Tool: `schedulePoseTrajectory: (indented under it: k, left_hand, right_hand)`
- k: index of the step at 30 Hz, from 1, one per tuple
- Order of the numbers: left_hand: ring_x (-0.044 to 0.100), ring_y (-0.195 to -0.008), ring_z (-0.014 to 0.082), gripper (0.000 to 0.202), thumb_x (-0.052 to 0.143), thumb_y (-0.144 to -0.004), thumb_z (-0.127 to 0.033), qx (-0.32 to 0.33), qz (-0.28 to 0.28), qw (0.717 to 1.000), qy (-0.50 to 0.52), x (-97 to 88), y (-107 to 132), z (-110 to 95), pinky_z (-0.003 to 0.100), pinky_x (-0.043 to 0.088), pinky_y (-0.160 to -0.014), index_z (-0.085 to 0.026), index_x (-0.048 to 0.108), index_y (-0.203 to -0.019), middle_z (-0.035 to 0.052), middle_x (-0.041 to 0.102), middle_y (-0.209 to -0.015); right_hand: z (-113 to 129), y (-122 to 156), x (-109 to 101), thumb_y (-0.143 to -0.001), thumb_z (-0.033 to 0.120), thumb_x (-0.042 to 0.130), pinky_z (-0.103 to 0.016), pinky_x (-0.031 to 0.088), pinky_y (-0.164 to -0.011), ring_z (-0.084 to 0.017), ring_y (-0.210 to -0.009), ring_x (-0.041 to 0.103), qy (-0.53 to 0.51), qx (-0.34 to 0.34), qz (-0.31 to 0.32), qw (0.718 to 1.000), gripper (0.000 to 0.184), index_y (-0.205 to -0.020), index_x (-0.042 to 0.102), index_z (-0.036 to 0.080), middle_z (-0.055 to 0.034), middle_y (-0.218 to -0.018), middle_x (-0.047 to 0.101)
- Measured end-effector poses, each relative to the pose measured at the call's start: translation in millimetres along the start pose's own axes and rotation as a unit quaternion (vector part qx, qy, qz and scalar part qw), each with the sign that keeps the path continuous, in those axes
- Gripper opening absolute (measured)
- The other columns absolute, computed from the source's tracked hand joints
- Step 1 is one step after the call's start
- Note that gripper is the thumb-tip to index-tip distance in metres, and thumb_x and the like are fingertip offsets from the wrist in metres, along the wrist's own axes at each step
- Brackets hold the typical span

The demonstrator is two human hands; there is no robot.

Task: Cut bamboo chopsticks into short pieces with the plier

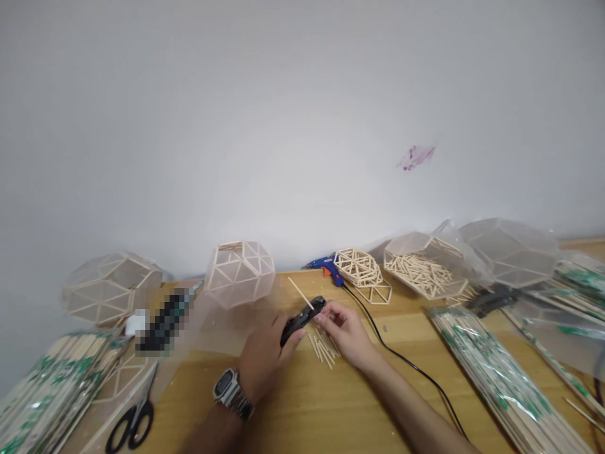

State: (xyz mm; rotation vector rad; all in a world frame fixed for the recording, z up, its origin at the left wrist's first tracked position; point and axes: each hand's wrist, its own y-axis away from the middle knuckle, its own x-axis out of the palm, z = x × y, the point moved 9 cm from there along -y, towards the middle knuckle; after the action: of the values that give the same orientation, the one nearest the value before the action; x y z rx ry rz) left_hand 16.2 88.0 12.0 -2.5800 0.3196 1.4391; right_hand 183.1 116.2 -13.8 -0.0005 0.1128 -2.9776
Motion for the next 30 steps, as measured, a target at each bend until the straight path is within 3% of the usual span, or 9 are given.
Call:
schedulePoseTrajectory:
  k: [9, 20, 30]
  left_hand:
    - [0.07, -0.086, 0.0251, 0.038, 0.047, -0.1, -0.057, -0.006, -0.055, 0.998, -0.024, -9.5, 1, 1, 0.033, 0.045, -0.073, -0.024, 0.066, -0.092, 0.0063, 0.075, -0.087]
    - [0.067, -0.081, 0.0255, 0.046, 0.041, -0.101, -0.058, -0.037, -0.04, 0.997, -0.055, 0.3, -1, 9, 0.035, 0.041, -0.071, -0.022, 0.064, -0.084, 0.0078, 0.073, -0.084]
    - [0.067, -0.078, 0.0246, 0.05, 0.039, -0.102, -0.058, -0.045, -0.03, 0.998, -0.04, 3.2, -1, 10, 0.034, 0.04, -0.069, -0.021, 0.065, -0.081, 0.0081, 0.074, -0.081]
  right_hand:
    - [0, 0, 4, -0.077, 0.073, 0.075, -0.028, 0.036, -0.056, -0.015, -0.059, 0.046, -0.006, 0.008, 0.002, 1.0, 0.053, -0.072, 0.06, 0.022, 0.0009, -0.064, 0.057]
    - [-16, -4, 7, -0.071, 0.075, 0.078, -0.028, 0.035, -0.056, -0.014, -0.056, 0.045, -0.03, 0.041, 0.003, 0.999, 0.057, -0.075, 0.068, 0.019, -0.0002, -0.061, 0.059]
    - [-24, -5, 9, -0.073, 0.075, 0.076, -0.028, 0.03, -0.055, -0.013, -0.054, 0.041, -0.026, 0.036, -0.004, 0.999, 0.057, -0.074, 0.067, 0.018, 0.0005, -0.06, 0.056]
